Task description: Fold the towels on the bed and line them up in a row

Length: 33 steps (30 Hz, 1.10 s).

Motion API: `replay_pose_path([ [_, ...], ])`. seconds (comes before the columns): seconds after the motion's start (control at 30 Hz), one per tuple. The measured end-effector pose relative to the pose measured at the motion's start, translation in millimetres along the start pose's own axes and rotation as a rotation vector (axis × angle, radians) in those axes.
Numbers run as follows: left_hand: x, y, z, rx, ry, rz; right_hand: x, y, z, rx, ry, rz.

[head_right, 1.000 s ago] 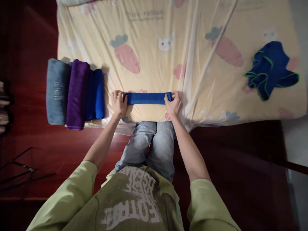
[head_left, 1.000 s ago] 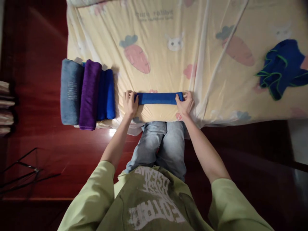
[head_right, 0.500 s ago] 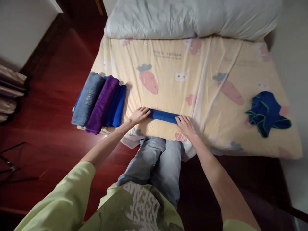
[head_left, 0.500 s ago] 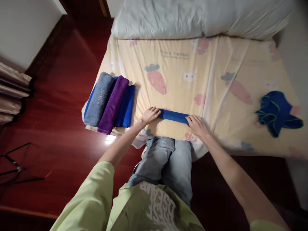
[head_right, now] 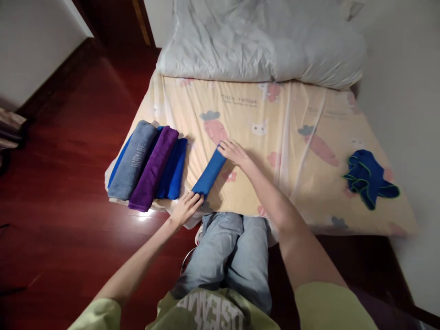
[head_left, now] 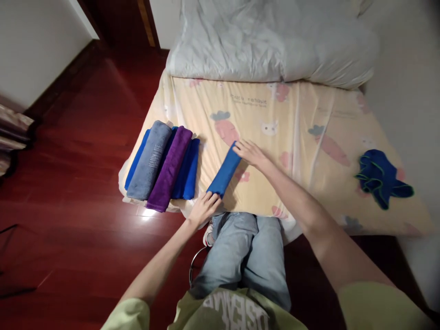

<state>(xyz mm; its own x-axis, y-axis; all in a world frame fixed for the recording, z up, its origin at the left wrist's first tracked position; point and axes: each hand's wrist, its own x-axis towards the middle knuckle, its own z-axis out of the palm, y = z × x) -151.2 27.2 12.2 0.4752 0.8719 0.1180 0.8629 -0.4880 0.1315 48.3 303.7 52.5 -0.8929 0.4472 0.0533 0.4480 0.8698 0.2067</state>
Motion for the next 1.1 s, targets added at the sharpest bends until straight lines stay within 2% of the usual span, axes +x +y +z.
replay_pose_path([
  [0.13,-19.1,-11.7,15.2,0.041,0.039,-0.145,87.7,-39.4,20.4,0.016,0.034,-0.133],
  [0.27,-19.9,-21.4,23.3,0.064,0.052,-0.208,136.0,-65.8,33.1,0.063,0.047,-0.127],
  [0.43,-14.1,-21.9,30.2,0.047,0.005,-0.291,151.5,-71.3,49.8,0.146,0.021,-0.055],
  [0.53,-11.0,-21.3,30.3,0.026,-0.004,-0.364,148.7,-68.3,61.7,0.283,0.027,0.025],
  [0.63,-8.8,-18.7,21.2,0.046,-0.046,-0.416,135.8,-67.1,64.0,0.421,0.048,0.058],
  [0.7,-7.8,-10.9,10.1,0.081,-0.076,-0.428,114.2,-70.2,56.9,0.525,0.067,0.078],
  [0.77,-5.6,5.6,-1.8,0.111,-0.071,-0.407,76.2,-78.1,44.9,0.628,0.117,0.137],
  [0.83,0.9,30.6,-10.1,0.097,-0.023,-0.338,21.3,-92.3,32.7,0.708,0.202,0.254],
  [0.9,16.6,60.8,-10.1,0.017,0.038,-0.224,-46.1,-113.8,25.0,0.749,0.322,0.463],
  [1.0,66.0,109.8,10.1,-0.162,0.066,-0.012,-159.8,-156.9,25.7,0.78,0.51,0.929],
  [1.1,137.0,158.8,47.0,-0.31,0.009,0.143,-281.6,-204.6,29.4,0.773,0.716,1.266],
])
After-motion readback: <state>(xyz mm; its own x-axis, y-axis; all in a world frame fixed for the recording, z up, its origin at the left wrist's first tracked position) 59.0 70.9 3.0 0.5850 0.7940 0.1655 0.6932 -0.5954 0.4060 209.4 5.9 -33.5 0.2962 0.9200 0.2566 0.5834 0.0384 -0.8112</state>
